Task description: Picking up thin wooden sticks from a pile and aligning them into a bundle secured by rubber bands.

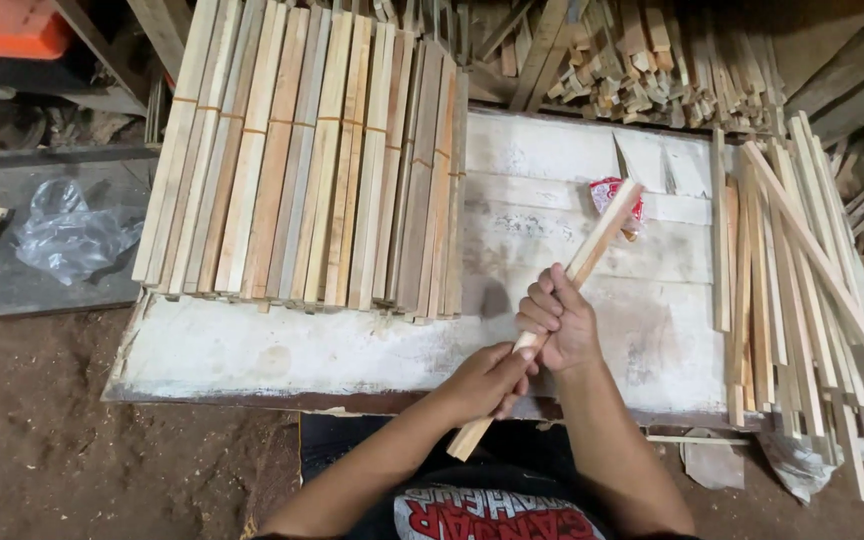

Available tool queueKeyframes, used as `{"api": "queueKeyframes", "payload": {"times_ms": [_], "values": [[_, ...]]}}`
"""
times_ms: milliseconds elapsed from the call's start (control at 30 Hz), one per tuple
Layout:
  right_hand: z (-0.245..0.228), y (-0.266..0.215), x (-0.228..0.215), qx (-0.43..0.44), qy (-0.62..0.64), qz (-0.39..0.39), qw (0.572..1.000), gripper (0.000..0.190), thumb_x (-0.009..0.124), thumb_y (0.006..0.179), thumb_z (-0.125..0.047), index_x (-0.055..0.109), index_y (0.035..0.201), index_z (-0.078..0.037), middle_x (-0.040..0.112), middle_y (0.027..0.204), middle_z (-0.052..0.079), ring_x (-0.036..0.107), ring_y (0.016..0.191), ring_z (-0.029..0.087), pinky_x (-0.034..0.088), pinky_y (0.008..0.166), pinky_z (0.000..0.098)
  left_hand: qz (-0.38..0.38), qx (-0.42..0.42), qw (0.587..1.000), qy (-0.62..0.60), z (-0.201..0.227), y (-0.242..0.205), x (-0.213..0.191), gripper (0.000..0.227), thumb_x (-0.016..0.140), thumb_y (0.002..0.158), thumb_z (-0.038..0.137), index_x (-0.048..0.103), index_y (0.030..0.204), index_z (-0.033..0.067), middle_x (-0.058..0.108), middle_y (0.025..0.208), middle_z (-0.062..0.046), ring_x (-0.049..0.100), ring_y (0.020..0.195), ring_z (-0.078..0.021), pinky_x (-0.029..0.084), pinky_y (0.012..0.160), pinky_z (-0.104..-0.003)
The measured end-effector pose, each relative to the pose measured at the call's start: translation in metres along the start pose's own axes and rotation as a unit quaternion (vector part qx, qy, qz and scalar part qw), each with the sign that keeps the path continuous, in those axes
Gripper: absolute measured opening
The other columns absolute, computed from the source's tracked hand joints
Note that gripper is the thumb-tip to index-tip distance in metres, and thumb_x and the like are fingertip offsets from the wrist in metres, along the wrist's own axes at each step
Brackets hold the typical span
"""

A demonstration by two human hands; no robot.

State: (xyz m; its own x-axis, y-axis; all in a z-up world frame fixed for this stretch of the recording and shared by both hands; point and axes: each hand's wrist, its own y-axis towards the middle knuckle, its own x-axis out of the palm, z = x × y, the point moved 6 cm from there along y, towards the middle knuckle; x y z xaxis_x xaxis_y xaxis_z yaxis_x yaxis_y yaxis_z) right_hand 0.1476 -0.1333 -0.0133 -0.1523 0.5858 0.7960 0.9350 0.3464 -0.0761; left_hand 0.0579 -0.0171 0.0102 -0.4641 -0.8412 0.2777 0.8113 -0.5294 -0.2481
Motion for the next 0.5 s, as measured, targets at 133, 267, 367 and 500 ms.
{"api": "queueKeyframes", "payload": {"times_ms": [133, 267, 367, 500], "values": [[-0.059, 0.009, -0.029, -0.044, 0.008, -0.017, 0.999, 0.039, 0.044, 0.112, -0.042, 0.064, 0.086, -0.021, 0.034, 0.054, -0.014, 0.035, 0.042, -0.002, 0.031, 0.043, 0.0137, -0.072, -0.003, 0.996, 0.044, 0.004, -0.02, 0.002, 0.039, 0.043, 0.112, 0.029, 0.062, 0.097, -0.0013, 0.057, 0.059, -0.004, 0.058, 0.045, -0.0114, 0.047, 0.039, -0.024], [-0.066, 0.008, -0.027, -0.065, 0.033, -0.008, 0.997, 0.038, 0.045, 0.112, -0.04, 0.066, 0.087, -0.02, 0.035, 0.055, -0.013, 0.034, 0.043, -0.002, 0.032, 0.045, 0.0142, -0.059, 0.011, 0.997, 0.046, -0.018, -0.014, -0.004, 0.038, 0.036, 0.112, 0.025, 0.06, 0.101, -0.0021, 0.05, 0.062, -0.003, 0.047, 0.044, -0.0088, 0.039, 0.039, -0.023], [-0.049, 0.004, -0.013, -0.05, 0.092, -0.008, 0.994, 0.038, 0.049, 0.111, -0.037, 0.067, 0.085, -0.016, 0.039, 0.054, -0.012, 0.035, 0.043, 0.0, 0.033, 0.044, 0.0156, -0.058, -0.006, 0.997, 0.053, -0.019, -0.015, -0.001, 0.036, 0.037, 0.112, 0.031, 0.056, 0.1, 0.0037, 0.047, 0.065, -0.002, 0.044, 0.048, -0.011, 0.039, 0.046, -0.026], [-0.029, 0.006, -0.009, -0.016, 0.129, 0.018, 0.991, 0.036, 0.057, 0.107, -0.035, 0.067, 0.08, -0.013, 0.04, 0.052, -0.01, 0.034, 0.042, 0.001, 0.03, 0.041, 0.0161, -0.029, -0.059, 0.997, 0.035, -0.014, -0.021, -0.001, 0.035, 0.04, 0.111, 0.039, 0.054, 0.098, 0.0088, 0.047, 0.068, -0.002, 0.042, 0.052, -0.0124, 0.038, 0.053, -0.028]]}}
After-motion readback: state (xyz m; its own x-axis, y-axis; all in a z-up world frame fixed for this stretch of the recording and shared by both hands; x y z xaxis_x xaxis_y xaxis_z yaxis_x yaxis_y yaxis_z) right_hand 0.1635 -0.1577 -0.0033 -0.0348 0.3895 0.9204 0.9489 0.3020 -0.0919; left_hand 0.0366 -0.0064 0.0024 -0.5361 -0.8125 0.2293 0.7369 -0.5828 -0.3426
